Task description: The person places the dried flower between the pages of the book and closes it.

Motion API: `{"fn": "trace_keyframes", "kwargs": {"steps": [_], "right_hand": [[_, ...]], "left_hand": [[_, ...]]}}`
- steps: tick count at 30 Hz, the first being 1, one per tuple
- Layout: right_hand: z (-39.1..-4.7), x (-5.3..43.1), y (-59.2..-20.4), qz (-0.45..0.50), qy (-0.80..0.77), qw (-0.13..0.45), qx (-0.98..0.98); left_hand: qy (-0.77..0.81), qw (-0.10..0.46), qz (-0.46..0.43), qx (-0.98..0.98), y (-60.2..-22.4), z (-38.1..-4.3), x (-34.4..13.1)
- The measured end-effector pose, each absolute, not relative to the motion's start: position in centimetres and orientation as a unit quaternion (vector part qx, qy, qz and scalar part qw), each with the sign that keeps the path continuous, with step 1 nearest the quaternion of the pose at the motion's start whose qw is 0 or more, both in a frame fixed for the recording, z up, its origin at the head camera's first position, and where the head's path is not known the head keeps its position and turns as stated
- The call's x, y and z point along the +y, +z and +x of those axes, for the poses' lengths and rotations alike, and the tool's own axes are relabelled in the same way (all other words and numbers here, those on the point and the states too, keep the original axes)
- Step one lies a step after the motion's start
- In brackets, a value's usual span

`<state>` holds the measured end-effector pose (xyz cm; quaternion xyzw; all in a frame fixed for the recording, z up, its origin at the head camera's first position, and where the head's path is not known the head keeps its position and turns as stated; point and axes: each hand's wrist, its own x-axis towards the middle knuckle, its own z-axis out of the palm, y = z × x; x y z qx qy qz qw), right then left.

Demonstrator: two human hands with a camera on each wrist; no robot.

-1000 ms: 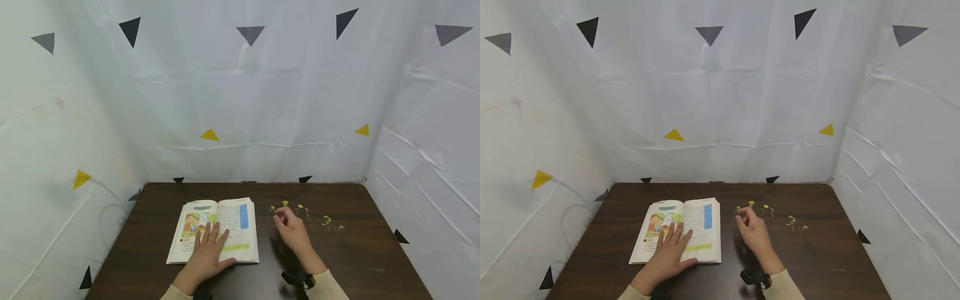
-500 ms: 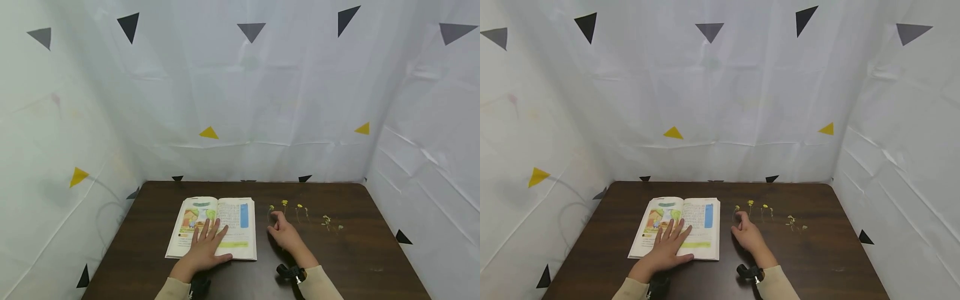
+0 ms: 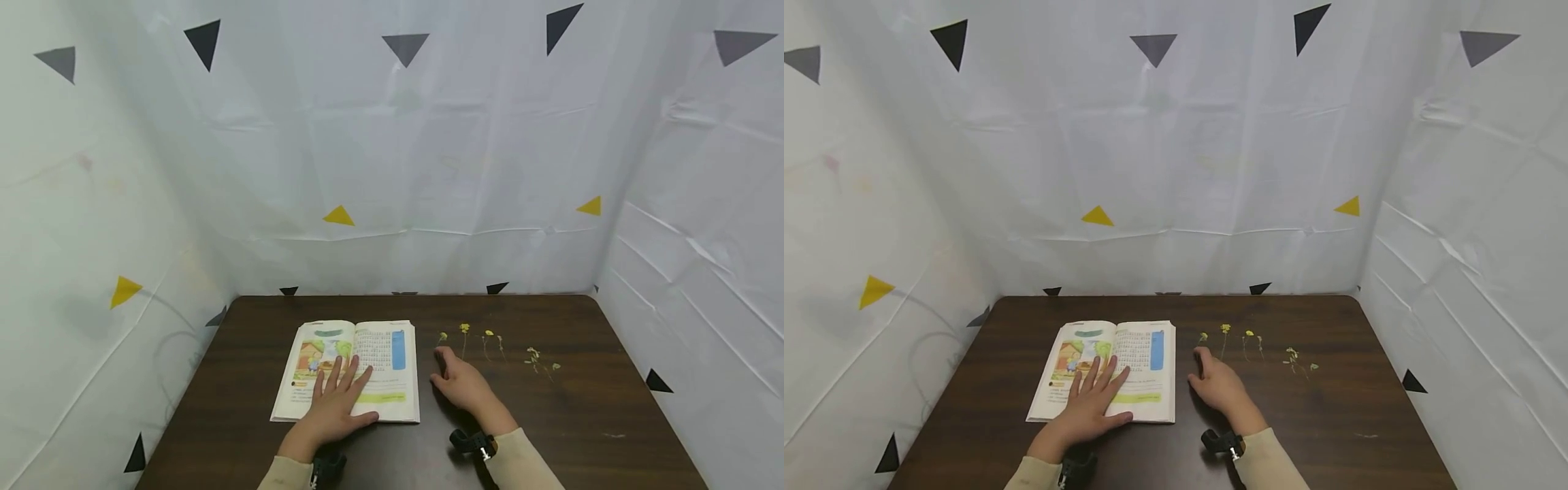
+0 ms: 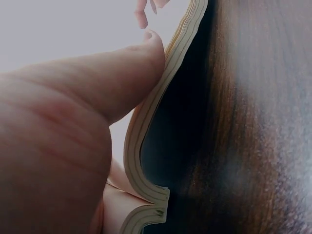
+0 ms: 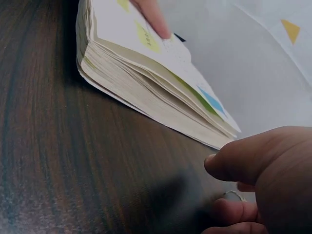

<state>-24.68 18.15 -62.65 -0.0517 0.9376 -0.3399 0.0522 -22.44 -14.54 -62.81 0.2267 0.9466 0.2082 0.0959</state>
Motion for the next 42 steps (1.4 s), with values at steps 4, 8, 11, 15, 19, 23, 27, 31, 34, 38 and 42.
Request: {"fn": "trace_keyframes", "kwargs": {"steps": [4, 8, 11, 15, 19, 23, 27, 31, 34, 38, 42], "right_hand": [[-24.9, 18.4, -62.5, -0.059, -0.317, 0.058, 0.945], [-25.2, 18.4, -62.5, -0.062, -0.296, 0.051, 0.952], [-25.1, 18.3, -62.7, -0.058, -0.305, 0.059, 0.949], [-24.9, 18.0, -62.9, -0.055, -0.304, 0.062, 0.949], [-24.6, 17.7, -62.9, -0.065, -0.279, 0.03, 0.958], [-24.4, 17.5, -62.9, -0.086, -0.242, -0.008, 0.967], [-24.3, 17.3, -62.8, -0.092, -0.226, -0.022, 0.969], [-24.3, 17.5, -62.9, -0.096, -0.223, -0.039, 0.969], [-24.3, 17.5, -63.4, -0.103, -0.227, -0.061, 0.966], [-24.4, 17.4, -64.2, -0.081, -0.256, -0.077, 0.96], [-24.5, 17.8, -64.7, -0.03, -0.342, -0.071, 0.937]], "left_hand": [[0.216, 0.099, 0.23, 0.944, -62.9, -22.5, -14.3], [0.217, 0.09, 0.228, 0.945, -62.9, -22.7, -14.3], [0.213, 0.092, 0.225, 0.946, -63.1, -22.7, -14.4], [0.217, 0.095, 0.224, 0.946, -63.1, -22.5, -14.6], [0.221, 0.092, 0.225, 0.945, -63.1, -22.5, -14.6], [0.219, 0.089, 0.221, 0.946, -63.0, -22.5, -14.5], [0.223, 0.086, 0.218, 0.946, -63.1, -22.4, -14.5], [0.224, 0.083, 0.22, 0.946, -63.1, -22.5, -14.3], [0.223, 0.081, 0.217, 0.947, -63.2, -22.5, -14.4], [0.229, 0.084, 0.209, 0.947, -63.3, -22.4, -14.6], [0.24, 0.089, 0.205, 0.945, -63.3, -22.3, -14.4]]}}
